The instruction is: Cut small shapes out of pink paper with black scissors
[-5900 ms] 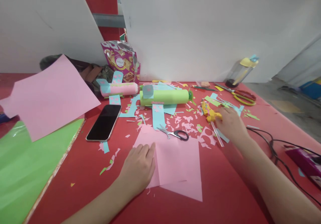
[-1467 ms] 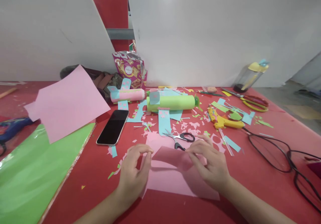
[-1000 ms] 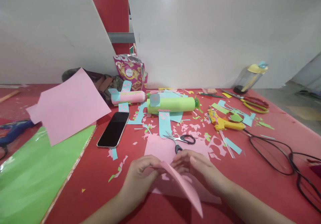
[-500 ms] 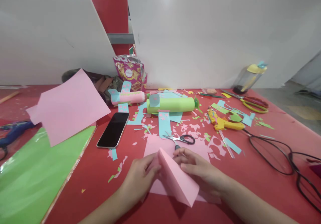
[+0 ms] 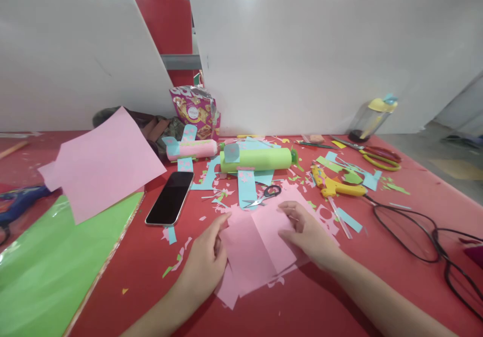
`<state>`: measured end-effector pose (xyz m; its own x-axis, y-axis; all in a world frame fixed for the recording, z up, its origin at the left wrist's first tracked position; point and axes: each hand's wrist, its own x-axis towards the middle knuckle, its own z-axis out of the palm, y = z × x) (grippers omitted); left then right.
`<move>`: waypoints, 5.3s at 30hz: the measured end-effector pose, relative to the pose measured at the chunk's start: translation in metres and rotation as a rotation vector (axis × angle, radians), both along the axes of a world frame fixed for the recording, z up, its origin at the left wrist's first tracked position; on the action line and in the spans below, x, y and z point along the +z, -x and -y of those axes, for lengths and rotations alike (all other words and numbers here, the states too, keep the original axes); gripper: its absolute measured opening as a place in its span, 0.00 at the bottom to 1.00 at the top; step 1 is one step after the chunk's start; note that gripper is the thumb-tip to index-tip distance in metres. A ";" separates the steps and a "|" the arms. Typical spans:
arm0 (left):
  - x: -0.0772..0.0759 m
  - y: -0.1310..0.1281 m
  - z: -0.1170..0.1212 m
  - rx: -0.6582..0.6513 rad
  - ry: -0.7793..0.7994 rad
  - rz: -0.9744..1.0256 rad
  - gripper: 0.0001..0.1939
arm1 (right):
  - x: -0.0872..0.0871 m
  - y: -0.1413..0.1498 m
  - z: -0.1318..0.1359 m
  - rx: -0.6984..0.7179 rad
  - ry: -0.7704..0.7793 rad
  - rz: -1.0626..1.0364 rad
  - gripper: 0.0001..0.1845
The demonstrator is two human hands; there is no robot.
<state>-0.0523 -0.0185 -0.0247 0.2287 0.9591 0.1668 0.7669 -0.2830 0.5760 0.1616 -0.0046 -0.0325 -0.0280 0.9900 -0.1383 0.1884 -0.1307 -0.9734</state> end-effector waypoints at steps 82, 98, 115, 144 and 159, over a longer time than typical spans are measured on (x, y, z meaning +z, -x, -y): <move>-0.035 -0.014 0.028 -0.276 -0.126 -0.622 0.27 | 0.001 0.005 0.008 0.268 -0.206 0.724 0.13; -0.033 -0.014 0.025 -0.187 -0.106 -0.605 0.30 | 0.009 -0.005 0.008 0.420 -0.181 0.659 0.18; -0.016 -0.011 0.020 -0.113 -0.164 -0.199 0.25 | 0.023 -0.007 0.009 0.561 -0.396 0.504 0.13; 0.007 0.000 -0.009 0.112 0.375 0.609 0.26 | -0.001 -0.023 -0.014 0.178 -0.456 0.949 0.10; 0.032 0.002 -0.032 0.183 0.161 0.753 0.17 | 0.019 -0.021 -0.014 -0.033 -0.265 0.559 0.08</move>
<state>-0.0547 0.0138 0.0071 -0.0542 0.9961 0.0698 0.1808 -0.0590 0.9817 0.1827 0.0092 -0.0131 0.0092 0.9918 0.1273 0.6791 0.0872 -0.7289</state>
